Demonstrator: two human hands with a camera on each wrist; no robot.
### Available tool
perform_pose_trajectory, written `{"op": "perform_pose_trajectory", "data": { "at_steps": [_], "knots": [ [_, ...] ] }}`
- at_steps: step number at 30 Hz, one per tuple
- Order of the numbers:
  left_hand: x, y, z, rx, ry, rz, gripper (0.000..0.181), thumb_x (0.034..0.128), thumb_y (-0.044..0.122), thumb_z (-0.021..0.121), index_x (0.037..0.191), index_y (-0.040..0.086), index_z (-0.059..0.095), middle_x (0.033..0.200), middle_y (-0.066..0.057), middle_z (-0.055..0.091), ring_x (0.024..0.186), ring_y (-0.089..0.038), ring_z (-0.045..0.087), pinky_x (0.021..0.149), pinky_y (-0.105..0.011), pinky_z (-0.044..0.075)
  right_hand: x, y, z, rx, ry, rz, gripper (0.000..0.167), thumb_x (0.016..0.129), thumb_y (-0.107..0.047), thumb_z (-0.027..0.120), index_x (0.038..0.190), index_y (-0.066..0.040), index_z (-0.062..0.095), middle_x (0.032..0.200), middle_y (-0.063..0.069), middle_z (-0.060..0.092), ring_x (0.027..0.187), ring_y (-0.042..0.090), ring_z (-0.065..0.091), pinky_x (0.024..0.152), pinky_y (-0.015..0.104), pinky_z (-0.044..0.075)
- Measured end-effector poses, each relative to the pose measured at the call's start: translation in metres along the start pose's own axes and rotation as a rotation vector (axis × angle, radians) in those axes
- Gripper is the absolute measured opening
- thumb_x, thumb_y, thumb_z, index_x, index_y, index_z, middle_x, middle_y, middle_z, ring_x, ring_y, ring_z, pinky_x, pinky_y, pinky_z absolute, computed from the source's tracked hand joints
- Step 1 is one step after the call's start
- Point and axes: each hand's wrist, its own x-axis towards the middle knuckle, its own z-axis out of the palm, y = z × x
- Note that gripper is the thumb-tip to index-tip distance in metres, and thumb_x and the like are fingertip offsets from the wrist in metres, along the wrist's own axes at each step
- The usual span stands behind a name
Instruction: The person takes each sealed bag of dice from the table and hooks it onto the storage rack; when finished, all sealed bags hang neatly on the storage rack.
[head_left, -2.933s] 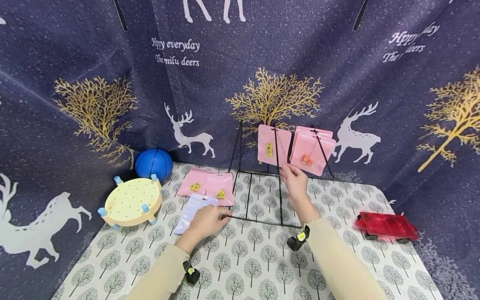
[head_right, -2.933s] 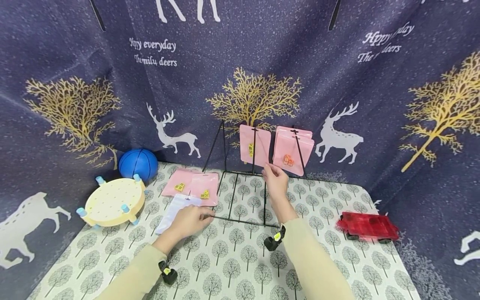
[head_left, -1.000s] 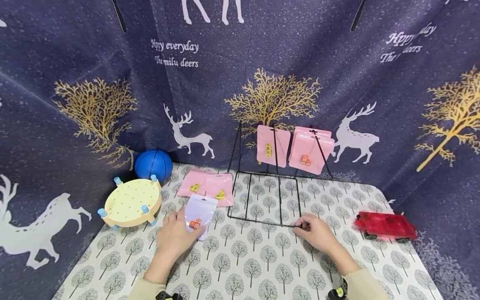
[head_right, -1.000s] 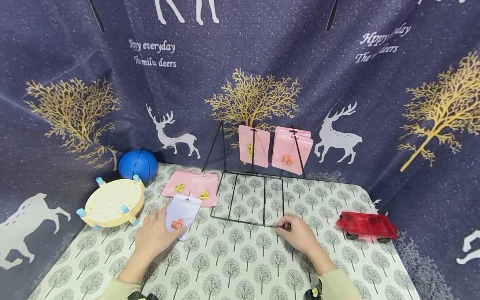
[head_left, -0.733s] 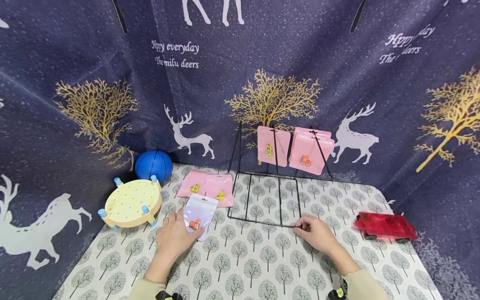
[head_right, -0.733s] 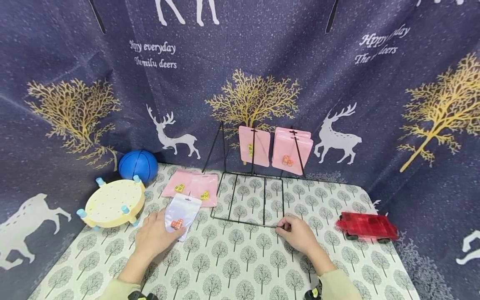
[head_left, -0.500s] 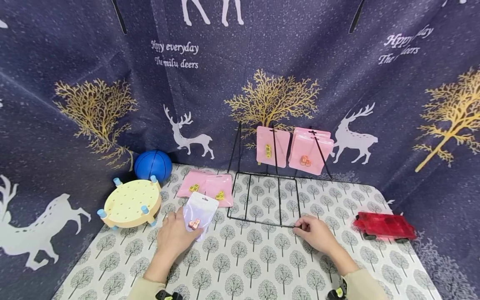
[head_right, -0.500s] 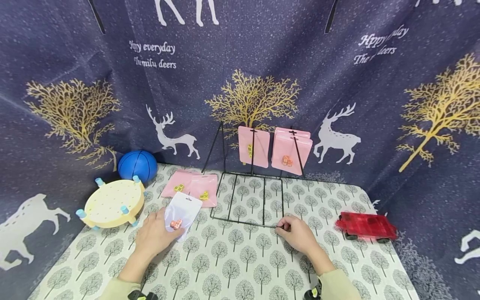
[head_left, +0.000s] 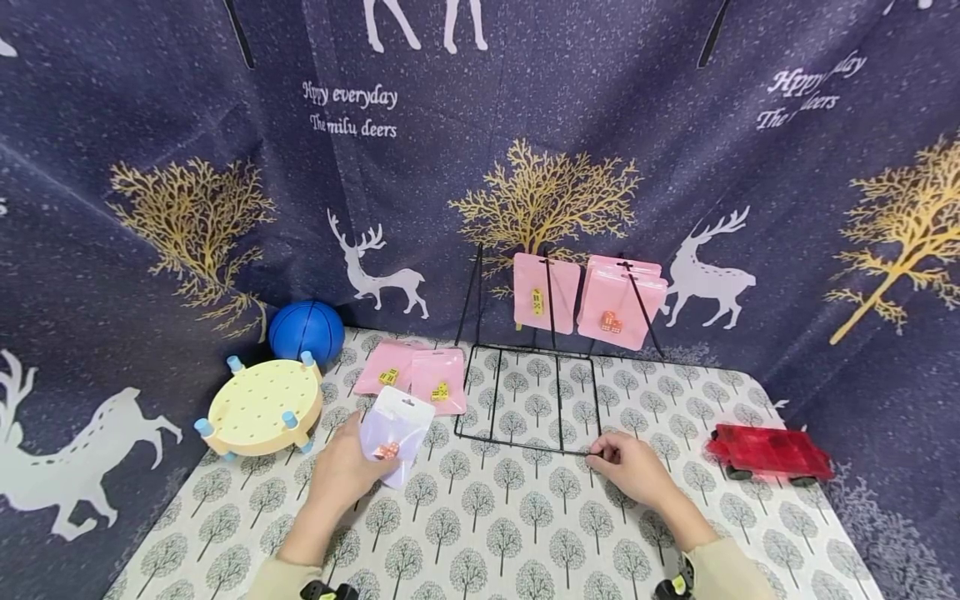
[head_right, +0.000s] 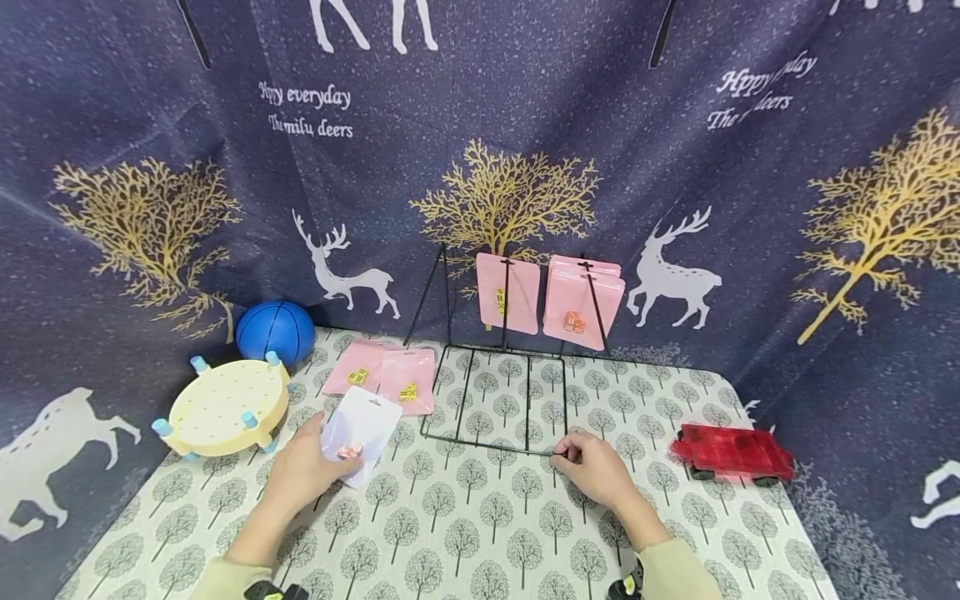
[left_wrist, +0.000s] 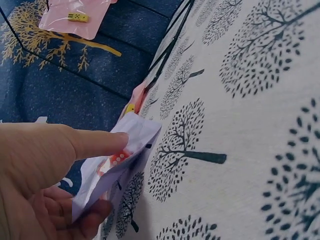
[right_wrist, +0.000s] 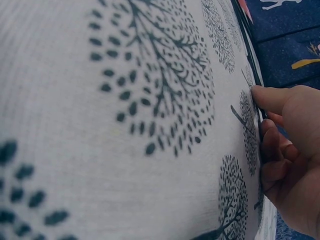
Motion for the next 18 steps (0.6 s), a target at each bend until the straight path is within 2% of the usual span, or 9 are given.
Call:
{"op": "perform_pose_trajectory", "data": {
  "at_steps": [6,14,18],
  "knots": [
    [0.001,-0.003,-0.004,-0.064,0.014,0.022,0.091,0.0775,0.034,0.090,0.146,-0.007,0.047,0.132,-0.031,0.061,0.113,-0.052,0.062,0.091,-0.067,0.050,0.000,0.000,0.000,0.004,-0.003,0.010,0.014,0.091,-0.029,0.082,0.089,-0.026,0.068,0.076,-0.010,0.057,0.065,0.009,0.051,0.063,0.028,0.044],
    [0.001,-0.003,-0.011,-0.070,-0.025,0.040,0.078,0.0823,0.035,0.087,0.139,-0.004,0.051,0.118,-0.030,0.068,0.102,-0.049,0.066,0.082,-0.062,0.053,0.000,0.000,0.000,0.001,-0.006,0.017,0.015,0.091,-0.030,0.082,0.089,-0.026,0.068,0.077,-0.010,0.057,0.066,0.009,0.051,0.065,0.028,0.044],
    [0.001,-0.001,-0.014,-0.089,-0.055,0.029,0.071,0.0836,0.034,0.085,0.137,0.000,0.052,0.112,-0.025,0.070,0.092,-0.040,0.068,0.073,-0.053,0.055,0.000,0.000,0.000,0.003,-0.002,0.013,0.015,0.091,-0.030,0.082,0.089,-0.027,0.068,0.077,-0.010,0.057,0.066,0.009,0.051,0.065,0.028,0.044]
  ]
}}
